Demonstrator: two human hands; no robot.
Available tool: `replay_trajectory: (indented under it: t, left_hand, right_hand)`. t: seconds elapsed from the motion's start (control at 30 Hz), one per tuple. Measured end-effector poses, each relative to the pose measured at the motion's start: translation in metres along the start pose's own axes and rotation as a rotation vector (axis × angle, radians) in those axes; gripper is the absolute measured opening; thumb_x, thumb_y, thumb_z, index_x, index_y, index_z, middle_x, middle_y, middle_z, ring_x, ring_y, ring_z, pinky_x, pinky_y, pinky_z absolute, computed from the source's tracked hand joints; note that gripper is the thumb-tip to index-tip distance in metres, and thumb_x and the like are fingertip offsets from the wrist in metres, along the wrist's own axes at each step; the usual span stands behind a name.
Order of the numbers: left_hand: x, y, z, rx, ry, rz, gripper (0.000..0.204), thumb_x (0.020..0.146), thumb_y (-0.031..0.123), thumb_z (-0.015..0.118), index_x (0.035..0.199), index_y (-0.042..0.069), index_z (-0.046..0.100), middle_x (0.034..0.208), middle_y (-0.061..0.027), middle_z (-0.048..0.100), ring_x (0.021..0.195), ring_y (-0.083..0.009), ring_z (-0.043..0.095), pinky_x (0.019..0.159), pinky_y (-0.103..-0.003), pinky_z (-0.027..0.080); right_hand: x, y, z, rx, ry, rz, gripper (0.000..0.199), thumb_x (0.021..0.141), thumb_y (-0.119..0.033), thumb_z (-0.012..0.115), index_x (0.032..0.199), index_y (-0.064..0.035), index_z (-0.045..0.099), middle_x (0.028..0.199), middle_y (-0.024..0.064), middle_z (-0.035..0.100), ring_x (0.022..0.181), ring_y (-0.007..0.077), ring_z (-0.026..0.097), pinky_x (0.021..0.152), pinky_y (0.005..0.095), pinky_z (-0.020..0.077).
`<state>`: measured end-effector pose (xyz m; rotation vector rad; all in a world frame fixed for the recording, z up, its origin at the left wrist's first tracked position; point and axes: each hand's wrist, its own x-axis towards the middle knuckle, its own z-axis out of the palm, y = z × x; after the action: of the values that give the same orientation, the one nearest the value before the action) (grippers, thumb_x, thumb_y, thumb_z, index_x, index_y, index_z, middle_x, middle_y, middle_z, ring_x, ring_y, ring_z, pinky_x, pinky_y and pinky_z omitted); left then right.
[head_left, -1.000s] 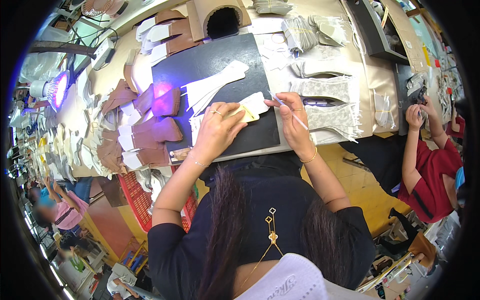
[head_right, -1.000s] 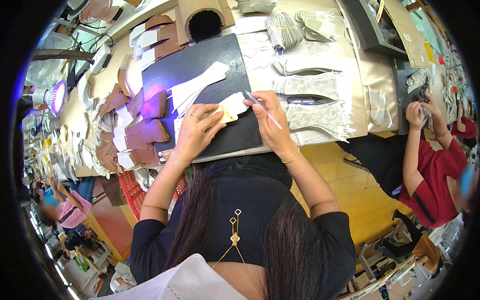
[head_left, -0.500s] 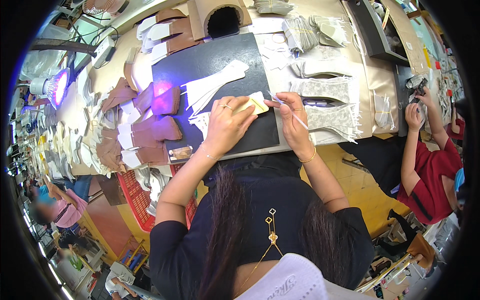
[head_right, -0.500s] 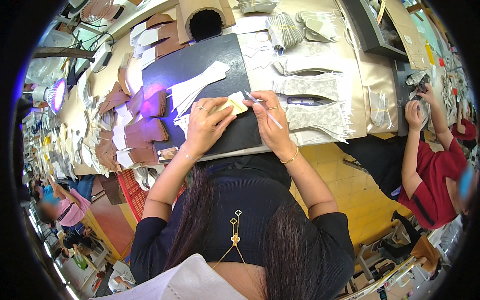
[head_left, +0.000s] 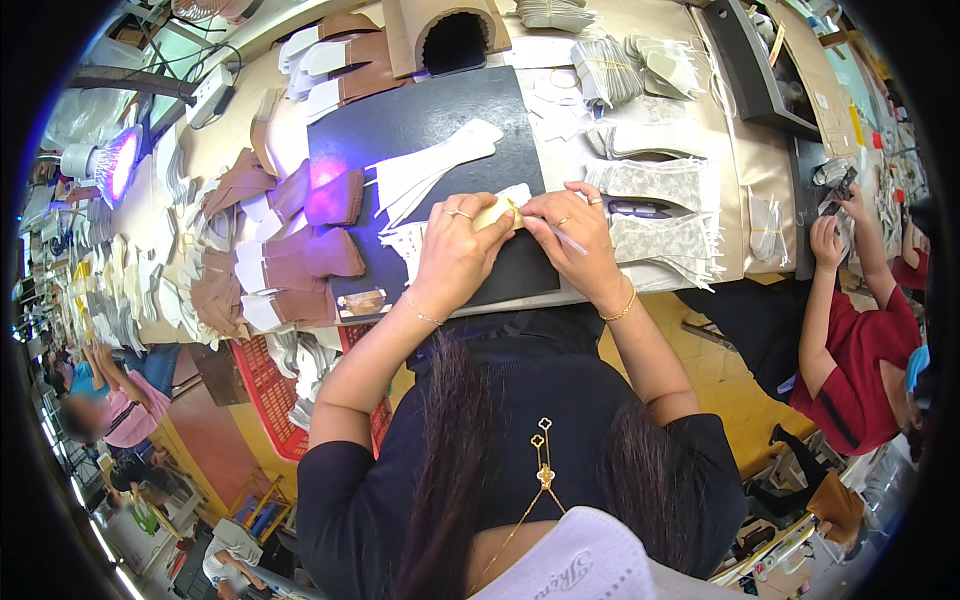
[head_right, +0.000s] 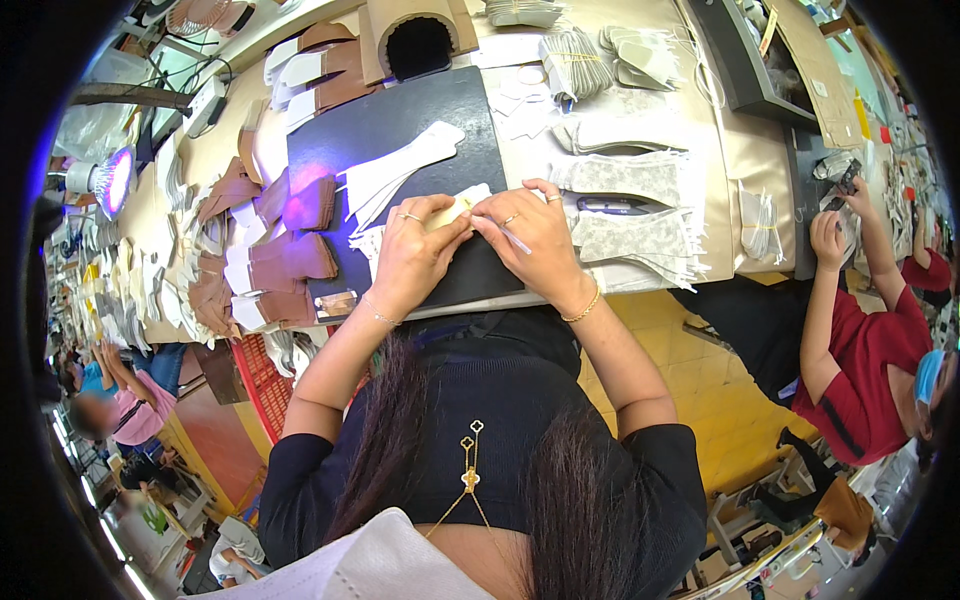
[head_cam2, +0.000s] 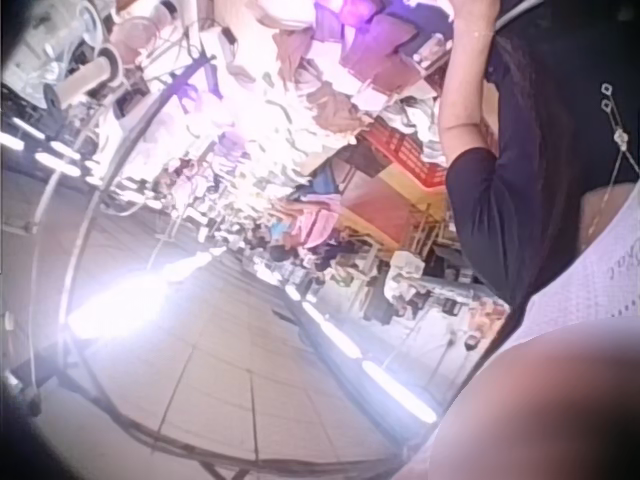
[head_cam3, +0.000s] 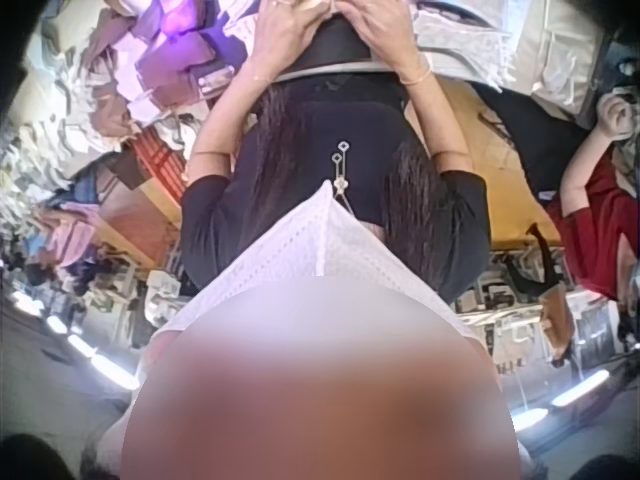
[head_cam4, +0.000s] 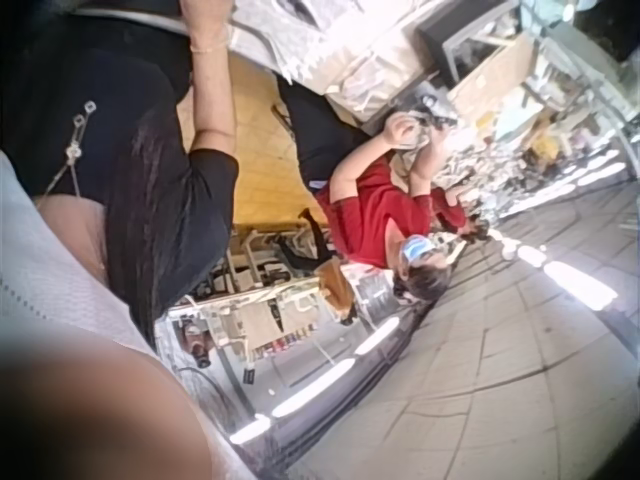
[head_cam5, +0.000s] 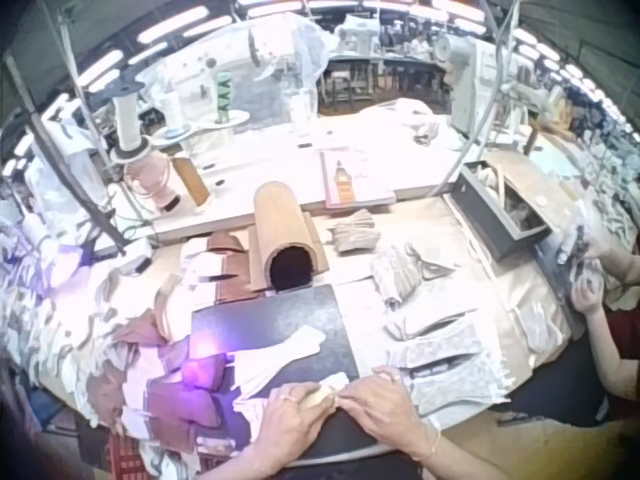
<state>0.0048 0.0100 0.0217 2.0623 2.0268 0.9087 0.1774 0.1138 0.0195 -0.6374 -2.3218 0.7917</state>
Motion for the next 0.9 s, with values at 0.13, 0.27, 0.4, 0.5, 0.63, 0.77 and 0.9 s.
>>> replay_trajectory:
  t: [0.13, 0.27, 0.4, 0.5, 0.63, 0.77, 0.9]
  left_hand:
    - [-0.001, -0.002, 0.001, -0.004, -0.006, -0.001, 0.025, 0.079, 0.019, 0.081, 0.103, 0.011, 0.078, 0.111, -0.0083, 0.067, 0.105, -0.0279, 0.061, 0.088, -0.040, 0.046]
    - [0.001, -0.008, 0.000, -0.090, 0.012, -0.019, 0.024, 0.078, 0.017, 0.083, 0.100, 0.009, 0.077, 0.110, -0.0087, 0.067, 0.101, -0.0270, 0.062, 0.086, -0.040, 0.048]
    - [0.001, -0.012, -0.004, -0.251, 0.007, -0.126, 0.028, 0.077, 0.013, 0.085, 0.102, 0.006, 0.074, 0.111, -0.0100, 0.067, 0.099, -0.0290, 0.065, 0.085, -0.039, 0.053]
    - [0.001, -0.012, -0.007, -0.279, 0.020, -0.142, 0.033, 0.077, 0.010, 0.086, 0.106, 0.005, 0.070, 0.112, -0.0113, 0.067, 0.100, -0.0295, 0.067, 0.085, -0.038, 0.055]
    - [0.000, -0.013, -0.011, -0.387, 0.082, -0.180, 0.037, 0.076, 0.008, 0.086, 0.108, 0.004, 0.067, 0.112, -0.0131, 0.066, 0.101, -0.0280, 0.067, 0.086, -0.037, 0.055]
    - [0.000, -0.015, -0.013, -0.396, 0.093, -0.182, 0.037, 0.077, 0.008, 0.085, 0.109, 0.005, 0.067, 0.112, -0.0131, 0.065, 0.101, -0.0288, 0.066, 0.086, -0.038, 0.054]
    - [-0.002, -0.016, -0.010, -0.242, -0.016, -0.110, 0.040, 0.076, 0.013, 0.085, 0.112, 0.006, 0.068, 0.113, -0.0109, 0.064, 0.102, -0.0309, 0.063, 0.089, -0.042, 0.052]
  right_hand:
    - [0.000, 0.001, -0.002, -0.090, 0.057, -0.091, 0.009, 0.094, -0.015, 0.069, 0.089, -0.0092, 0.065, 0.083, 0.0033, 0.068, 0.078, 0.0199, 0.066, 0.098, 0.0423, 0.0411]
    - [-0.009, 0.002, -0.014, -0.011, 0.100, -0.043, 0.015, 0.098, -0.020, 0.065, 0.091, -0.0072, 0.064, 0.082, 0.0038, 0.067, 0.077, 0.0200, 0.064, 0.097, 0.0439, 0.0419]
    - [-0.010, 0.003, -0.011, 0.102, 0.222, 0.046, 0.023, 0.103, -0.027, 0.059, 0.096, -0.0054, 0.065, 0.085, 0.0068, 0.066, 0.077, 0.0238, 0.064, 0.094, 0.0425, 0.0439]
    - [-0.010, 0.001, -0.003, 0.257, 0.244, 0.203, 0.029, 0.105, -0.031, 0.056, 0.101, -0.0044, 0.067, 0.091, 0.0096, 0.066, 0.079, 0.0283, 0.063, 0.090, 0.0387, 0.0463]
    - [-0.010, -0.002, 0.009, 0.461, 0.287, 0.223, 0.029, 0.105, -0.029, 0.056, 0.108, -0.0017, 0.065, 0.099, 0.0119, 0.064, 0.084, 0.0272, 0.065, 0.083, 0.0345, 0.0505]
    - [-0.011, 0.000, 0.012, 0.543, 0.210, 0.248, 0.036, 0.108, -0.034, 0.051, 0.117, -0.0002, 0.059, 0.107, 0.0102, 0.060, 0.102, 0.0226, 0.069, 0.088, 0.0312, 0.0502]
    - [-0.013, 0.001, 0.010, 0.449, 0.113, 0.290, 0.040, 0.109, -0.037, 0.047, 0.120, 0.0008, 0.055, 0.112, 0.0098, 0.057, 0.108, 0.0219, 0.070, 0.092, 0.0297, 0.0495]
